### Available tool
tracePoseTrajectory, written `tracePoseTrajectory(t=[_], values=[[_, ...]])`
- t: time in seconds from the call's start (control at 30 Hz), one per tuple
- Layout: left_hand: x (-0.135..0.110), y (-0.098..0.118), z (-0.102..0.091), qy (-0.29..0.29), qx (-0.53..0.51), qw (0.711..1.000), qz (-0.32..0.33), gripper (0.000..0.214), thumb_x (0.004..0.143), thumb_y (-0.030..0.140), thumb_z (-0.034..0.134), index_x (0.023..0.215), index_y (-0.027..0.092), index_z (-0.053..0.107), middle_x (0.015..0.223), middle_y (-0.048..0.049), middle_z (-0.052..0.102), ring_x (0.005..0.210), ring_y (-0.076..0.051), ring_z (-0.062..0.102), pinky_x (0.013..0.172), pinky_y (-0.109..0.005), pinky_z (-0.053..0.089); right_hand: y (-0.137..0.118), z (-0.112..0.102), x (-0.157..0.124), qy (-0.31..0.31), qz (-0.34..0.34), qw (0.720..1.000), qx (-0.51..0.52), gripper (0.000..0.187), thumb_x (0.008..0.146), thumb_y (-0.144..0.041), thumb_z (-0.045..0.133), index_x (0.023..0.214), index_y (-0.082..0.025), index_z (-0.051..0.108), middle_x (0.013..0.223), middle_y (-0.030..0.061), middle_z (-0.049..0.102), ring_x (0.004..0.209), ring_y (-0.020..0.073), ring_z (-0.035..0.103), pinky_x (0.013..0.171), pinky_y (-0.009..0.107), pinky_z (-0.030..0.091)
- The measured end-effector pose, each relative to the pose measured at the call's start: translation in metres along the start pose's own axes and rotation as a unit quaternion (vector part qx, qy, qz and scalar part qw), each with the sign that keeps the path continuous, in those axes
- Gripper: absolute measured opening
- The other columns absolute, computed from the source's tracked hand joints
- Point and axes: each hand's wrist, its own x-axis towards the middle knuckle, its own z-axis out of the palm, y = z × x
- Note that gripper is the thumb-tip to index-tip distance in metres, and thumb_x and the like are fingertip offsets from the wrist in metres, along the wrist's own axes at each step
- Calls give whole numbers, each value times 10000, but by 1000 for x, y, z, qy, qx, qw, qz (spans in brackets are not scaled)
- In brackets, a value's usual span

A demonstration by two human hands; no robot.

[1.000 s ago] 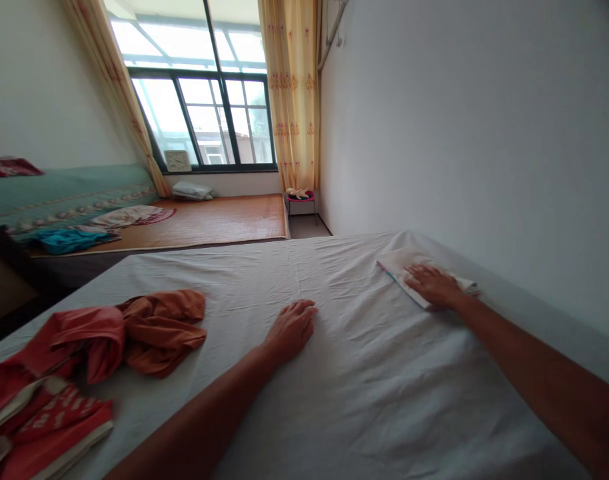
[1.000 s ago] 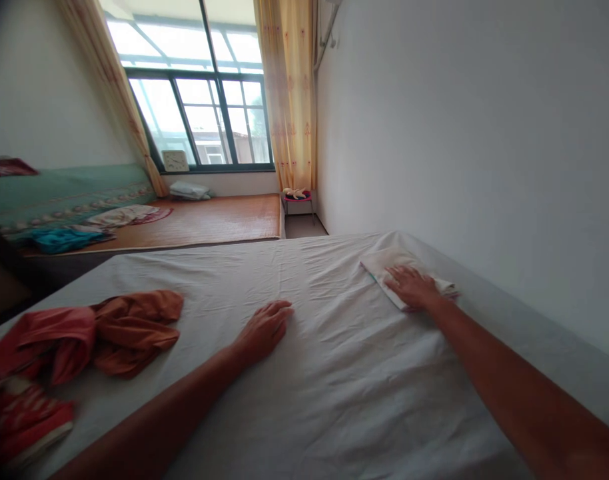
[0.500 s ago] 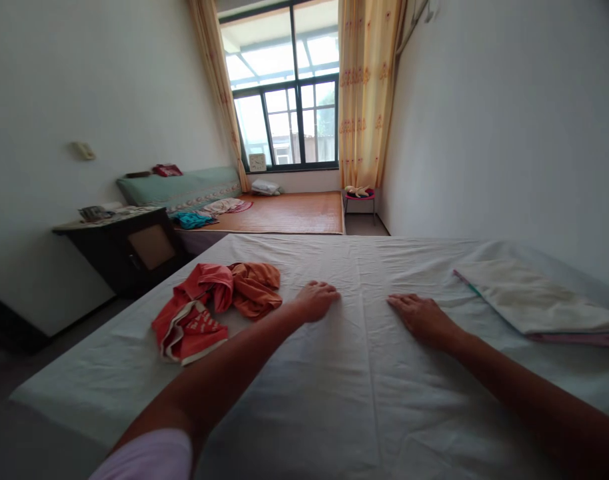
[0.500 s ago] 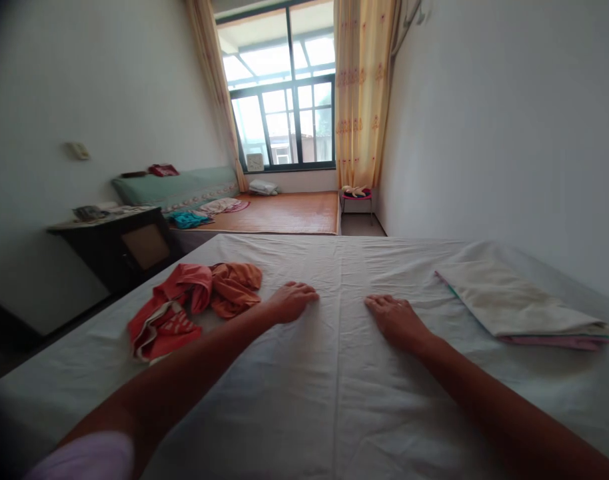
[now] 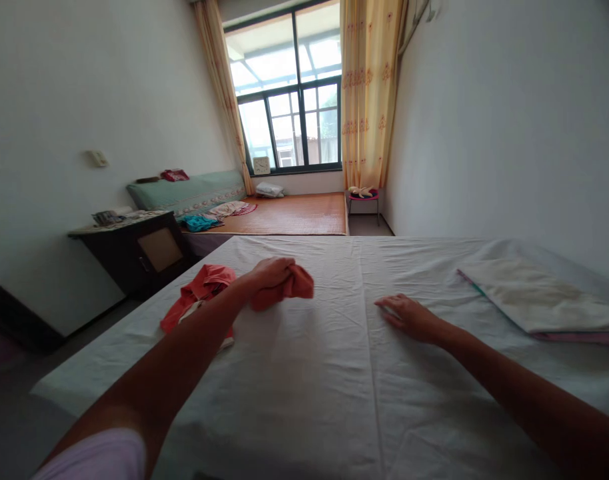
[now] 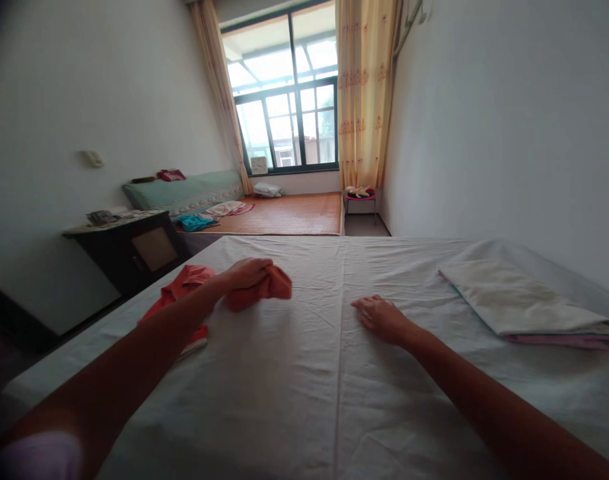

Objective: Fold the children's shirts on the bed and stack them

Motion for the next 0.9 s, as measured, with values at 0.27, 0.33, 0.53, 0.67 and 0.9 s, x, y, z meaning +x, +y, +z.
tracePoseTrajectory(t=[0.27, 0.33, 0.53, 0.67, 0.9], values=[[57, 112, -9, 125, -473, 870, 64, 436, 869, 552, 445, 751, 155, 577, 522, 28, 511, 445, -93, 460, 443, -211, 362, -47, -21, 16, 117, 24, 875, 470, 770, 650, -445, 760, 1319, -230, 448, 1191, 78, 630, 1012, 243, 614, 838, 366, 511], [58, 122, -3, 112, -544, 831, 37, 435, 839, 576, 490, 726, 160, 550, 482, 53, 447, 397, -71, 396, 404, -198, 324, -45, -28, 14, 150, 52, 829, 536, 586, 659, -455, 753, 1158, -203, 577, 1017, 51, 690, 891, 220, 640, 771, 339, 523], [72, 84, 25, 178, -551, 815, -22, 344, 832, 454, 553, 933, 132, 616, 672, 2, 566, 543, -85, 489, 493, -201, 392, 7, -48, -1, 354, 155, 708, 591, 336, 647, -390, 769, 908, -214, 651, 771, -36, 660, 658, 114, 592, 561, 210, 490], [74, 68, 43, 215, -482, 845, -90, 309, 827, 309, 563, 1075, 129, 599, 772, -24, 585, 603, -96, 513, 534, -213, 414, 48, -50, -11, 402, 286, 639, 590, 274, 659, -341, 742, 861, -229, 595, 587, -82, 554, 445, 60, 476, 384, 154, 399], [7, 129, 66, -117, -263, 903, 319, 380, 751, 373, 671, 1099, 221, 652, 1067, -62, 627, 962, -207, 571, 812, -286, 451, 76, -42, -23, 336, 349, 637, 600, 163, 782, -378, 637, 878, -258, 585, 615, -52, 602, 453, 83, 543, 430, 202, 493]])
